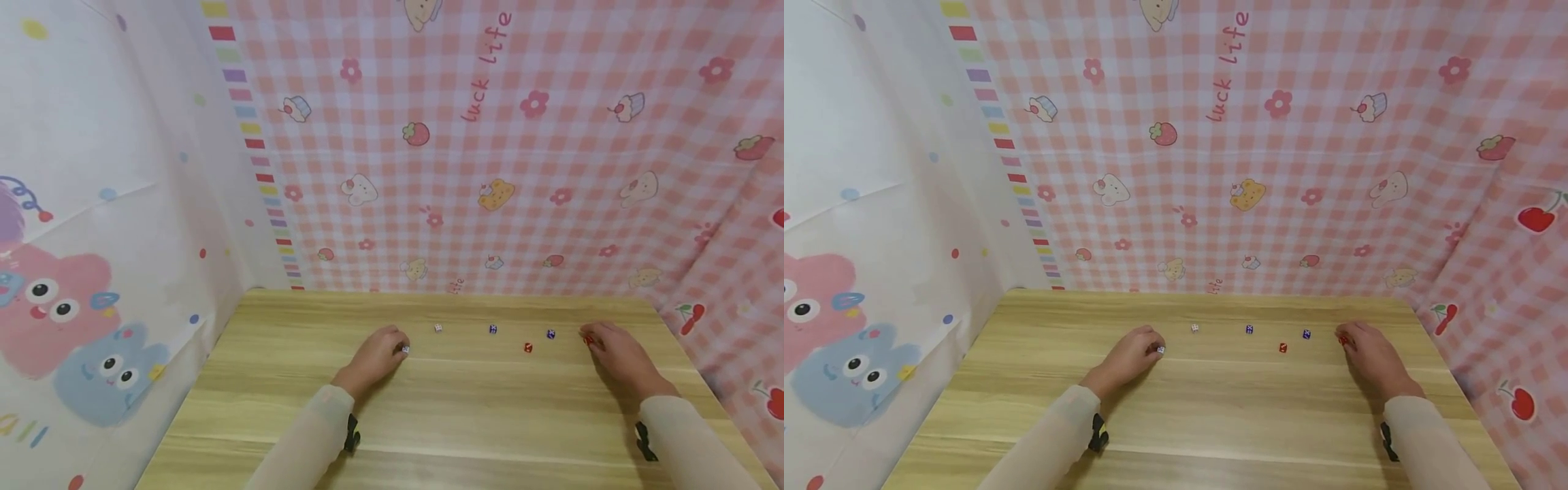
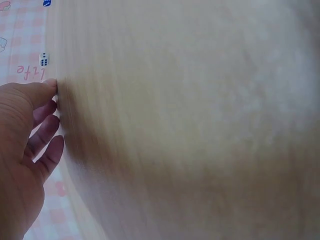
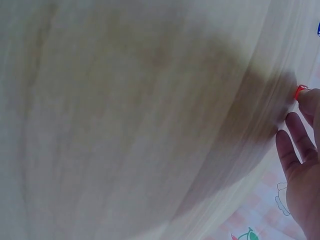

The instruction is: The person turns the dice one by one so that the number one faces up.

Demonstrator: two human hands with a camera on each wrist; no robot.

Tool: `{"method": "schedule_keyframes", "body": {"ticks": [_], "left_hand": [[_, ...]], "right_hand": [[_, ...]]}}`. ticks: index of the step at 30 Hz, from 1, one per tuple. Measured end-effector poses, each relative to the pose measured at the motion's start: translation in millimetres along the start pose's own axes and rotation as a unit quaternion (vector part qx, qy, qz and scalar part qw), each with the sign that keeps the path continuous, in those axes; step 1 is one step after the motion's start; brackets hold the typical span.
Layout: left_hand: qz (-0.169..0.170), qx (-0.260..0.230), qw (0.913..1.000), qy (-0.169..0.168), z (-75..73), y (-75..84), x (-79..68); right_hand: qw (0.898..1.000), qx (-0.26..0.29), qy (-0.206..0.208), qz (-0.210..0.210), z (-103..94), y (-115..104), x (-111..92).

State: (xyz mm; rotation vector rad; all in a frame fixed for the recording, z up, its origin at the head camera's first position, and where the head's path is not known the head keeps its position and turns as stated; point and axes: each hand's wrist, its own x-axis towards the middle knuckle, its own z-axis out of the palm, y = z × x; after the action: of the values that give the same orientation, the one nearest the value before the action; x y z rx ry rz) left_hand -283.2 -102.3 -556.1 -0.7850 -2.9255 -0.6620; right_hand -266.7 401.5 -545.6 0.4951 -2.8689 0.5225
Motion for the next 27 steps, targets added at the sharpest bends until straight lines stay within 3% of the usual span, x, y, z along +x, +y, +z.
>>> {"method": "schedule_keyframes", "body": {"ticks": [14, 27], "left_hand": [[-0.012, 0.006, 0.9985, -0.052, -11.5, 6.8, 4.3], [0.012, 0.023, 0.9988, -0.041, -11.3, 4.8, 2.8]], "right_hand": [[1.000, 0.004, -0.004, 0.013, 2.3, 5, 2], [1.000, 0.003, 0.004, 0.010, 3.1, 4, 1]]}}
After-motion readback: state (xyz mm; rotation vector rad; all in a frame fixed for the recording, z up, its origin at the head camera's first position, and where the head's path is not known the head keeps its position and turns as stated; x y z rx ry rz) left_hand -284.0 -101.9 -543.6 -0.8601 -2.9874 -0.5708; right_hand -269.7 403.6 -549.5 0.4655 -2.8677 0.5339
